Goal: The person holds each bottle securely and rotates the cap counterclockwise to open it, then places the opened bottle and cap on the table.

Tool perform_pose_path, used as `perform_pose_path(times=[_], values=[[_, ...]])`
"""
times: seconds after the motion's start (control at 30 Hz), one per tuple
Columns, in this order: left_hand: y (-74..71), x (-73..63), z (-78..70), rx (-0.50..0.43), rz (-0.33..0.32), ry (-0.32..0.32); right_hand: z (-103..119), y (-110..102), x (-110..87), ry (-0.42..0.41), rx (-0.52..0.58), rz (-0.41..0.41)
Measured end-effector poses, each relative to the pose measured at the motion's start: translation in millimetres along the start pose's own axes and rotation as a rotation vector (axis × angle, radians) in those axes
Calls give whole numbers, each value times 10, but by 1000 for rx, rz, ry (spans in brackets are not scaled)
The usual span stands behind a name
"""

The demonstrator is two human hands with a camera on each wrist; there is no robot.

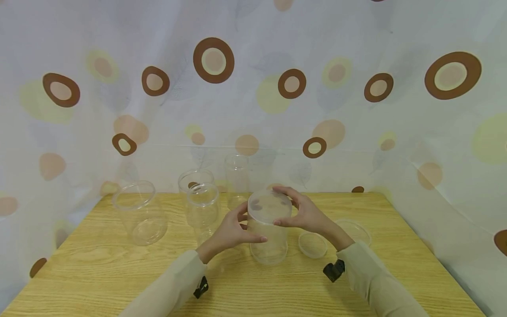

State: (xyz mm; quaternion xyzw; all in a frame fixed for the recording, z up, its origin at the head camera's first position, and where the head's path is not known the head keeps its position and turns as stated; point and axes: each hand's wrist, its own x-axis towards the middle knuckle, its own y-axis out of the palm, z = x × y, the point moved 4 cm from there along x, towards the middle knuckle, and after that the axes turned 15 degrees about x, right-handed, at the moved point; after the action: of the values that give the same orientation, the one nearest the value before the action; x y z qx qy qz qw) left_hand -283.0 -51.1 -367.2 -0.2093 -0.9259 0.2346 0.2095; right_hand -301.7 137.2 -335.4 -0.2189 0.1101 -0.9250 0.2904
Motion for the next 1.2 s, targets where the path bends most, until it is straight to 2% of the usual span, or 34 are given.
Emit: perform_pose_path(times=[0.03, 0.3, 0.57, 0.7, 0.97, 1.2], values=[[-15, -8, -37, -4, 6, -3, -4, -2, 6, -4, 9, 4], [-34, 12, -1, -29, 23, -8, -62, -25, 46, -11, 50, 21], [53, 65, 219, -78, 17, 74, -48, 32, 49, 20, 23, -73], [87, 76, 268, -74, 1, 80, -32, 59, 53, 20, 21, -111], [90, 48, 231, 19, -72, 6, -27, 77, 30, 30, 73, -99], [3, -12, 3, 8, -75, 10, -49, 54, 39, -5, 113, -62]])
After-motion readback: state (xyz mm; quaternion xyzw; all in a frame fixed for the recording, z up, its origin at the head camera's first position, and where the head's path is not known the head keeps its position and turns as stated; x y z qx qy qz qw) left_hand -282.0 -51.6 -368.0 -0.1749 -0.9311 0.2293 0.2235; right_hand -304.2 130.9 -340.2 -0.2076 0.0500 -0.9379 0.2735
